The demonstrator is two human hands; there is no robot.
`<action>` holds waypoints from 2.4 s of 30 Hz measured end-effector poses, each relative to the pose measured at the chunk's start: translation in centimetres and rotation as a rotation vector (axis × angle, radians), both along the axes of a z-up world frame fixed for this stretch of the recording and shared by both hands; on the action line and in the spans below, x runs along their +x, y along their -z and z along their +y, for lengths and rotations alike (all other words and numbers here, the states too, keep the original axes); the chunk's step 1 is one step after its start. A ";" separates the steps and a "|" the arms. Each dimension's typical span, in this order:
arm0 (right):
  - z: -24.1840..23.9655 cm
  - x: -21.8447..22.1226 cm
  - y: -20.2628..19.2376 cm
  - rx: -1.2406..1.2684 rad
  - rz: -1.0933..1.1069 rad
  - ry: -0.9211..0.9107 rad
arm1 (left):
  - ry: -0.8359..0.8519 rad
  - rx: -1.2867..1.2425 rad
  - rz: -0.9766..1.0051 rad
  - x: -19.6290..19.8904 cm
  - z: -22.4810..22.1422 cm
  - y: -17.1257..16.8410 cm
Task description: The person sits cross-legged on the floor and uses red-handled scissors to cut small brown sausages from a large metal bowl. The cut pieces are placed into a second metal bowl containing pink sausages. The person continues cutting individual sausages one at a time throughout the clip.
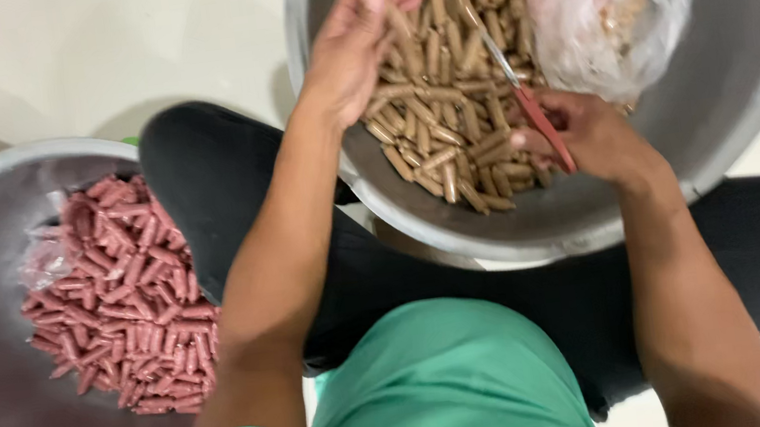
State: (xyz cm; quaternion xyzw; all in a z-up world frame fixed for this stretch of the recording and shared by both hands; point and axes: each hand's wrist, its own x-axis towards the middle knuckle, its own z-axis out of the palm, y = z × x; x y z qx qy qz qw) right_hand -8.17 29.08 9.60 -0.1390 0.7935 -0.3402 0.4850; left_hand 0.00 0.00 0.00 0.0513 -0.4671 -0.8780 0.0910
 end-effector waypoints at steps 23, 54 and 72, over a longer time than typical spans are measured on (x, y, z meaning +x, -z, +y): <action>0.8 0.6 3.1 -0.196 -0.089 0.003 | 0.595 -0.275 -0.189 0.4 4.1 0.7; 8.8 -3.1 -0.7 0.220 0.110 0.239 | 0.590 -1.223 -0.325 -10.5 16.0 -3.0; 6.1 -0.9 0.7 -0.164 0.090 0.023 | 0.226 -0.281 -0.309 -2.7 8.4 4.4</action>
